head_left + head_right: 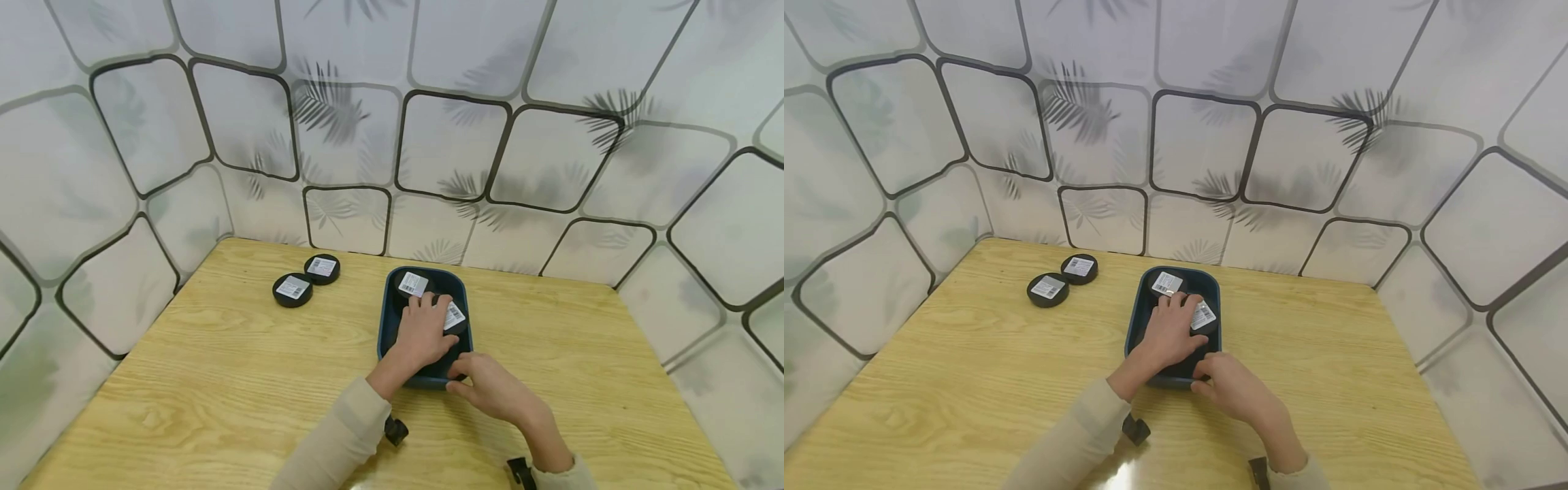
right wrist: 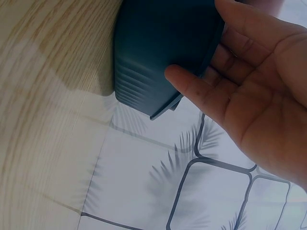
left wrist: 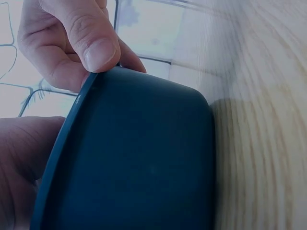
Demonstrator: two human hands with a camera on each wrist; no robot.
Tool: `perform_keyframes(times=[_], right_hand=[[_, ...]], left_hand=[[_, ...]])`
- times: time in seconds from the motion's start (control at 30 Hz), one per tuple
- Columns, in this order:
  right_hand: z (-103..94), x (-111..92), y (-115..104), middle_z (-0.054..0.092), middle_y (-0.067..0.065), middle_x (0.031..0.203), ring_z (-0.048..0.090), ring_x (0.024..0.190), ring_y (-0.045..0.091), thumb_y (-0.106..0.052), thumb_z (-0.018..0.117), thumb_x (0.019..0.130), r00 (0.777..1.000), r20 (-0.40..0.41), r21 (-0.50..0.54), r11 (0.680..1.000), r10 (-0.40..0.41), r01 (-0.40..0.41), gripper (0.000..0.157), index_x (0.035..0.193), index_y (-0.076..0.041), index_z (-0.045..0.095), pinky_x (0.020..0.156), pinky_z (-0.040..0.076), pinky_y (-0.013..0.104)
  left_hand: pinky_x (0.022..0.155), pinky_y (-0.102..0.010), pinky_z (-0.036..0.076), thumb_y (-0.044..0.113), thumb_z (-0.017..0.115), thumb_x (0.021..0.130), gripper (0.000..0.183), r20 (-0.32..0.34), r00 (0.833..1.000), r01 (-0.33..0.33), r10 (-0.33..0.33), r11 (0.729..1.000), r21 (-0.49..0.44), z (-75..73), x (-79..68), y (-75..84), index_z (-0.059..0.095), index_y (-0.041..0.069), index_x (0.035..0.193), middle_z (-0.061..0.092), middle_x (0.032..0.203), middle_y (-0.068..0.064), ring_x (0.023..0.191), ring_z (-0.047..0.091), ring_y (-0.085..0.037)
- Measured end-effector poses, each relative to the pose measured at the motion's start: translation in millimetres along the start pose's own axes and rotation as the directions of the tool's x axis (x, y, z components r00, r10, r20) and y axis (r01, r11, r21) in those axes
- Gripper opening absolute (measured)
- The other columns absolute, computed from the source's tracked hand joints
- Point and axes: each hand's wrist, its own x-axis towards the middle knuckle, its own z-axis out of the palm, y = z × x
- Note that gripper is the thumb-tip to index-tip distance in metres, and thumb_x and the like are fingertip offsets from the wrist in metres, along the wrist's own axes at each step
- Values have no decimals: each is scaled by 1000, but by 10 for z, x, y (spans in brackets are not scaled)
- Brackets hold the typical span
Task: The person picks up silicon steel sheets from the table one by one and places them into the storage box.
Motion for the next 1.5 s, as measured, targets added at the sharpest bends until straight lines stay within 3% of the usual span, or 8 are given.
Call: perform_keyframes(times=[0.3,0.8,1.13,1.5], right_hand=[[-7,-3,-8,65,-4,91,61,84,14,-14,70,92,1000,-3,3,1000,-5,5,9,95,-7,74,72,51,31],[52,-65,-12,63,-7,90,58,82,10,-16,70,92,999,26,22,999,31,-31,8,96,-9,74,71,50,31],[43,-42,1,64,-6,91,59,82,11,-17,70,93,1000,23,27,1000,9,-10,9,96,-10,74,71,51,30],[4,-11,0,64,-6,91,59,83,11,-16,70,93,1000,11,13,1000,12,-12,10,96,-8,74,72,51,30]], left_hand=[[96,-46,48,44,76,86,72,25,1000,2,-2,1000,-2,3,43,-11,45,17,145,50,139,-15,120,50,-35],[89,-44,51,31,80,81,76,145,989,17,-18,1000,8,67,22,-21,43,19,146,48,140,-12,116,50,-29],[82,-45,53,29,79,83,72,278,958,67,-68,998,11,38,116,-22,44,22,145,50,137,-8,112,52,-29],[81,-43,50,31,75,84,65,365,927,83,-82,996,12,1,198,-65,48,24,143,57,128,-6,103,56,-26]])
